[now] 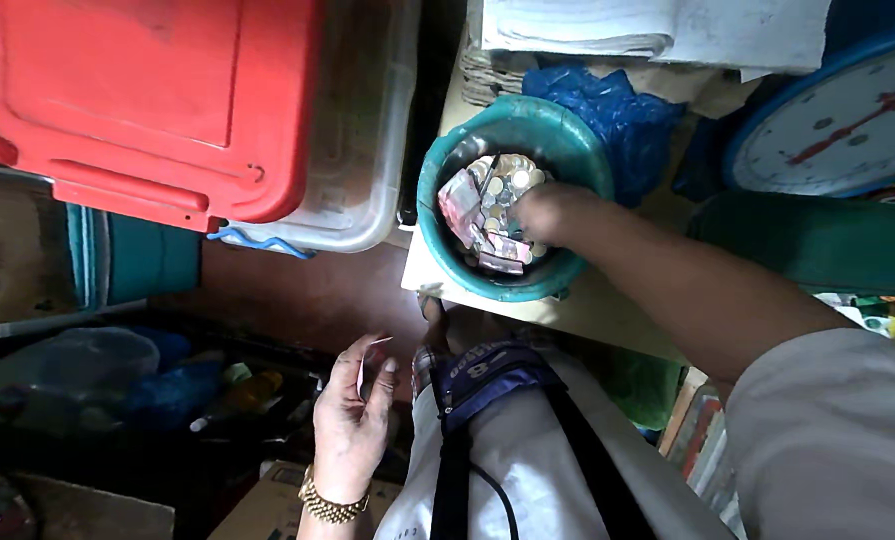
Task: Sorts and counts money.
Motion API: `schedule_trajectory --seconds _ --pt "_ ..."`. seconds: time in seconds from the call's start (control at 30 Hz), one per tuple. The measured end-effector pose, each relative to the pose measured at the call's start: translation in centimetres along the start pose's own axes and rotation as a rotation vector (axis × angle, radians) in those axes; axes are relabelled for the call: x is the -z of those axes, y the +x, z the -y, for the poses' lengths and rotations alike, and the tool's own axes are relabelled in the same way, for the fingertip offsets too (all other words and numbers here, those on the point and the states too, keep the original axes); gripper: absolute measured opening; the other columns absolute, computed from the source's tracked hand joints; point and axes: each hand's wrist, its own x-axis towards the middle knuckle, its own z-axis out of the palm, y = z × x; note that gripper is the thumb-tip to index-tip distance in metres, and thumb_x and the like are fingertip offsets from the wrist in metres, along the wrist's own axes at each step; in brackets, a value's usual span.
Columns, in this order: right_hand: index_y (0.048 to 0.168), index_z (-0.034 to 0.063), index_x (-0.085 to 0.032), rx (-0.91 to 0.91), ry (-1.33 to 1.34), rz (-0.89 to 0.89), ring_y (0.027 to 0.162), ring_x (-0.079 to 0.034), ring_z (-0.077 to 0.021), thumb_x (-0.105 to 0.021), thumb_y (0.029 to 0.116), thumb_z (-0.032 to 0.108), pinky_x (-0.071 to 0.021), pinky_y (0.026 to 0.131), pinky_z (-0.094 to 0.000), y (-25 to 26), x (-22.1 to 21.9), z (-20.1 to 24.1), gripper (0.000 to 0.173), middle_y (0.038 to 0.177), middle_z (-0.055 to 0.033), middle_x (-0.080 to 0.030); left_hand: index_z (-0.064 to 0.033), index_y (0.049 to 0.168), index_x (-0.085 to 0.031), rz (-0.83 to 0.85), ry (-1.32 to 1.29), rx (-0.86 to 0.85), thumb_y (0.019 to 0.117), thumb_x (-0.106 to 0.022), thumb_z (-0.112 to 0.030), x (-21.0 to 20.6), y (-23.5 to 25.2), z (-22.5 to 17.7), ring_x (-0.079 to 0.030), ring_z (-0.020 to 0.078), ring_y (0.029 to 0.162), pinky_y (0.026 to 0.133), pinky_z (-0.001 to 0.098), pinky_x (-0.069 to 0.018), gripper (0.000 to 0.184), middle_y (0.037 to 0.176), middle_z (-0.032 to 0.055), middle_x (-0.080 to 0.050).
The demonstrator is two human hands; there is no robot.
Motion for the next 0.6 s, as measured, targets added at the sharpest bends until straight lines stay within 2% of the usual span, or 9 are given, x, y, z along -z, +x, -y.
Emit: schedule_trajectory --seconds 0.03,0.1,0.23,0.3,0.33,0.37,0.43,0.53,0.6 --pt "0.115 0.0043 -0.071 0.029 0.029 -0.003 0.113 -0.065 -0.0455 -0.067 0.0961 0.014 -0.0514 0.089 -0.0694 0.0 0.2 -0.2 0.022 0.115 -0.0237 -0.069 0.0043 0.132 -0.059 0.000 0.006 0.000 0.1010 -0.060 -0.017 0.1 0.0 0.0 -0.066 0.0025 0.104 0.090 0.0193 -0.0565 0.037 0.124 0.0088 -0.068" --pt "0.110 -0.0021 -0.071 0.080 0.120 -0.018 0.113 -0.064 -0.0440 -0.066 0.0998 0.019 -0.0491 0.097 -0.0656 0.0 1.0 -0.4 0.024 0.113 -0.0251 -0.069 0.0046 0.132 -0.059 0.002 0.006 0.002 0.1015 -0.060 -0.017 0.4 0.1 0.2 -0.067 0.0043 0.104 0.091 0.0214 -0.0574 0.038 0.124 0.0100 -0.067" --pt "0.109 -0.0043 -0.070 0.088 0.294 -0.077 0.110 -0.065 -0.0424 -0.067 0.1014 0.025 -0.0482 0.098 -0.0641 -0.1 1.8 -0.8 0.031 0.109 -0.0257 -0.069 0.0027 0.132 -0.059 0.003 -0.012 0.013 0.1018 -0.061 -0.019 0.4 0.4 0.1 -0.068 0.0031 0.089 0.076 0.0207 -0.0600 0.038 0.120 0.0076 -0.068" --pt "0.109 -0.0033 -0.070 0.062 0.483 -0.144 0.101 -0.066 -0.0379 -0.065 0.1023 0.028 -0.0502 0.092 -0.0616 -0.6 2.0 -1.0 0.032 0.104 -0.0233 -0.069 0.0025 0.132 -0.059 0.010 -0.015 0.010 0.1019 -0.061 -0.019 0.4 0.6 0.0 -0.068 0.0028 0.089 0.076 0.0203 -0.0600 0.037 0.121 0.0074 -0.068" --pt "0.110 -0.0015 -0.070 0.054 0.591 -0.190 0.090 -0.067 -0.0322 -0.064 0.1028 0.029 -0.0537 0.084 -0.0560 -1.0 2.2 -1.1 0.032 0.099 -0.0197 -0.069 0.0027 0.132 -0.059 0.010 -0.013 0.003 0.1018 -0.060 -0.019 0.4 0.7 -0.1 -0.068 0.0026 0.090 0.077 0.0199 -0.0600 0.037 0.120 0.0074 -0.068" --pt "0.111 0.0009 -0.068 0.049 0.713 -0.219 0.076 -0.064 -0.0228 -0.062 0.1043 0.030 -0.0550 0.072 -0.0450 -1.5 2.4 -1.2 0.031 0.091 -0.0134 -0.066 0.0028 0.132 -0.059 0.013 -0.010 -0.003 0.1017 -0.060 -0.019 0.4 0.8 -0.1 -0.068 0.0028 0.093 0.080 0.0200 -0.0601 0.037 0.121 0.0075 -0.068" --pt "0.116 0.0026 -0.063 0.050 1.119 -0.240 0.068 -0.061 -0.0104 -0.058 0.1052 0.023 -0.0560 0.064 -0.0283 -2.5 2.6 -1.2 0.023 0.089 -0.0048 -0.063 0.0030 0.131 -0.059 0.014 -0.011 -0.006 0.1018 -0.061 -0.019 0.5 0.9 -0.2 -0.069 0.0031 0.093 0.080 0.0204 -0.0604 0.037 0.120 0.0075 -0.068" --pt "0.114 0.0060 -0.053 0.025 1.640 -0.256 0.076 -0.067 -0.0148 -0.049 0.1021 0.009 -0.0600 0.070 -0.0317 -3.0 2.1 -0.8 0.013 0.095 -0.0047 -0.064 0.0018 0.133 -0.059 0.021 -0.016 0.002 0.1021 -0.060 -0.019 0.6 1.1 -0.1 -0.068 0.0030 0.088 0.075 0.0201 -0.0602 0.037 0.119 0.0063 -0.068" --pt "0.121 0.0068 -0.052 -0.045 1.645 -0.260 0.075 -0.066 -0.0147 -0.052 0.0995 0.006 -0.0590 0.068 -0.0314 -2.6 1.7 -0.6 0.021 0.096 -0.0049 -0.063 0.0022 0.133 -0.059 0.022 -0.021 0.003 0.1020 -0.060 -0.018 0.6 1.2 -0.1 -0.068 0.0028 0.085 0.072 0.0197 -0.0601 0.037 0.117 0.0060 -0.068"
